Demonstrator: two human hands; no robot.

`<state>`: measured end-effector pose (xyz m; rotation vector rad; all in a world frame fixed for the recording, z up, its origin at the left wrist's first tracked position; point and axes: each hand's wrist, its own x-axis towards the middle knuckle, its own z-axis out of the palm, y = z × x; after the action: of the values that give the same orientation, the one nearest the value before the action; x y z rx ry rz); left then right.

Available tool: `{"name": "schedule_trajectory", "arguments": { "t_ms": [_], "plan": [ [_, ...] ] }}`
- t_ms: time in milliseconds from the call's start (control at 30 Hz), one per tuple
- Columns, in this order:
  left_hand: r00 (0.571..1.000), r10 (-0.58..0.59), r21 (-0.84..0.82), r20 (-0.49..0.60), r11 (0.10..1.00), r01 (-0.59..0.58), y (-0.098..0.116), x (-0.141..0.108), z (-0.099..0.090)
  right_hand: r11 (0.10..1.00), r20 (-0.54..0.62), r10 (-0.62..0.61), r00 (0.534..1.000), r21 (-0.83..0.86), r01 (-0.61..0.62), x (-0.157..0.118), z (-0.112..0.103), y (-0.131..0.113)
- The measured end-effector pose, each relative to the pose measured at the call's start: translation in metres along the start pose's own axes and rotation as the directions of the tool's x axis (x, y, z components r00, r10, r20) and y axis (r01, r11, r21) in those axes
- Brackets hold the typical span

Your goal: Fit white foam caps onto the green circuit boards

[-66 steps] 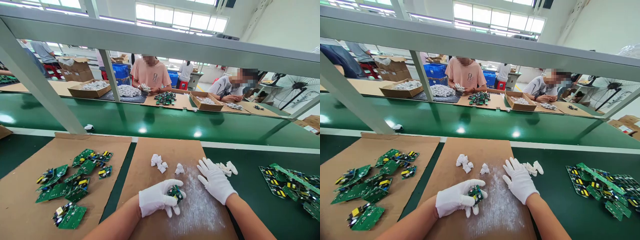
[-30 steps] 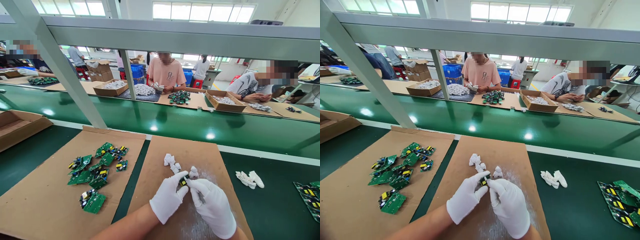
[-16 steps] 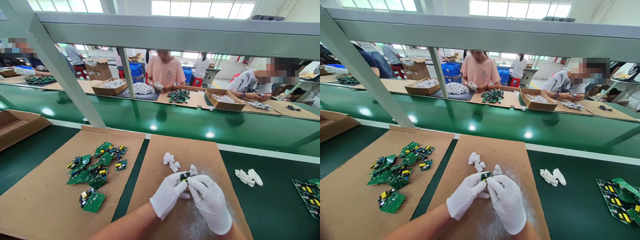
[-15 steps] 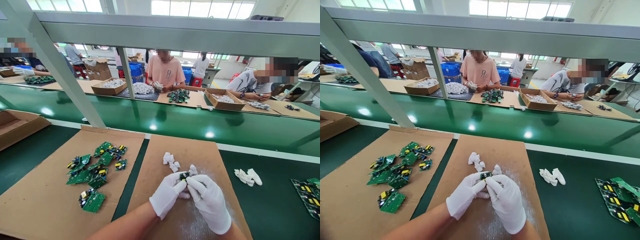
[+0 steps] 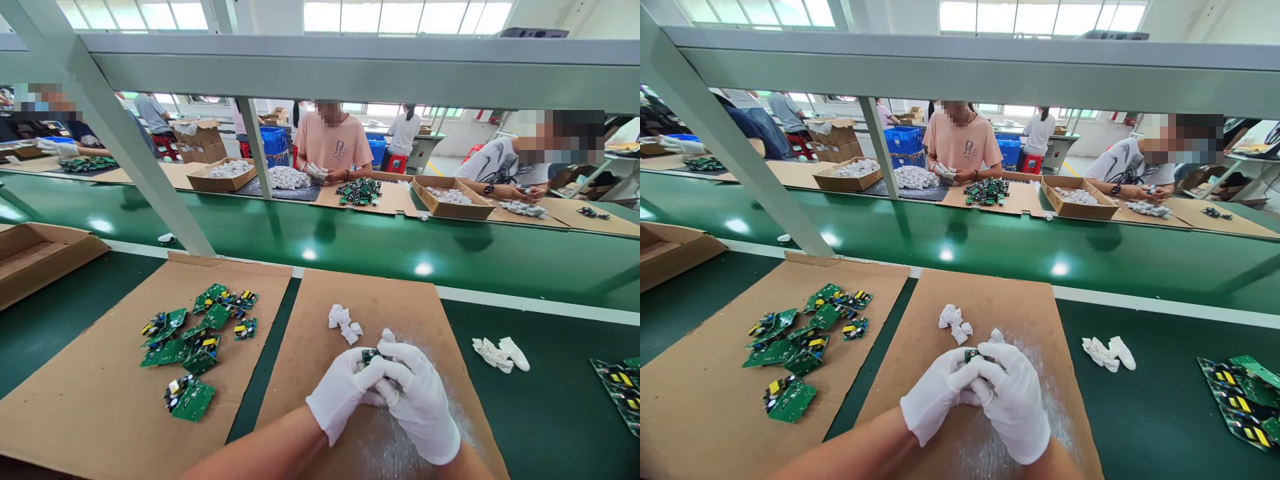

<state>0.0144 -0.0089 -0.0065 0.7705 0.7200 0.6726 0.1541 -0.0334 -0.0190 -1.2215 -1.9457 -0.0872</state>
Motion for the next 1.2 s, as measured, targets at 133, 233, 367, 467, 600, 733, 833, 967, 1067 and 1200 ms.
{"name": "schedule_trajectory", "arguments": {
  "t_ms": [133, 233, 367, 467, 600, 733, 833, 967, 1067, 1200],
  "plan": [
    [0.998, 0.032, -0.058, 0.050, 0.998, -0.029, 0.002, -0.001, 0.001, 0.975, 0.082, 0.139, 0.987, 0.162, -0.150, -0.003, 0.000, 0.002],
    [0.998, 0.022, -0.047, 0.055, 0.999, -0.019, 0.004, -0.002, 0.000, 0.967, 0.088, 0.144, 0.986, 0.200, -0.159, -0.005, -0.001, 0.007],
    [0.994, 0.047, -0.070, 0.097, 0.997, -0.041, 0.003, -0.004, -0.002, 0.991, 0.055, -0.005, 0.998, 0.130, -0.002, -0.001, -0.001, 0.008],
    [0.989, 0.061, -0.096, 0.132, 0.994, -0.048, 0.000, -0.004, -0.003, 0.989, 0.024, -0.023, 0.999, 0.144, 0.020, 0.003, 0.000, 0.005],
    [0.996, 0.065, 0.030, 0.062, 0.997, -0.067, 0.001, -0.002, -0.003, 0.988, 0.031, -0.015, 0.999, 0.154, 0.010, 0.001, 0.000, 0.003],
    [0.997, 0.059, 0.010, 0.057, 0.998, -0.060, 0.006, -0.003, -0.003, 0.881, 0.267, 0.192, 0.944, 0.376, -0.286, -0.006, 0.000, 0.003],
    [0.996, 0.071, 0.033, 0.061, 0.997, -0.073, 0.006, -0.004, -0.003, 0.705, 0.342, 0.304, 0.889, 0.547, -0.452, -0.009, 0.004, 0.004],
    [0.995, 0.076, -0.052, 0.065, 0.996, -0.073, 0.003, -0.002, -0.002, 0.721, 0.408, 0.356, 0.841, 0.453, -0.524, -0.008, 0.006, 0.008],
    [0.991, 0.044, -0.153, 0.123, 0.988, -0.024, 0.002, -0.001, -0.001, 0.727, 0.444, 0.387, 0.808, 0.393, -0.563, -0.005, 0.003, 0.010],
    [0.983, 0.102, -0.124, 0.151, 0.989, -0.083, 0.002, -0.003, -0.002, 0.731, 0.451, 0.369, 0.813, 0.399, -0.553, -0.005, 0.000, 0.007]
  ]
}}
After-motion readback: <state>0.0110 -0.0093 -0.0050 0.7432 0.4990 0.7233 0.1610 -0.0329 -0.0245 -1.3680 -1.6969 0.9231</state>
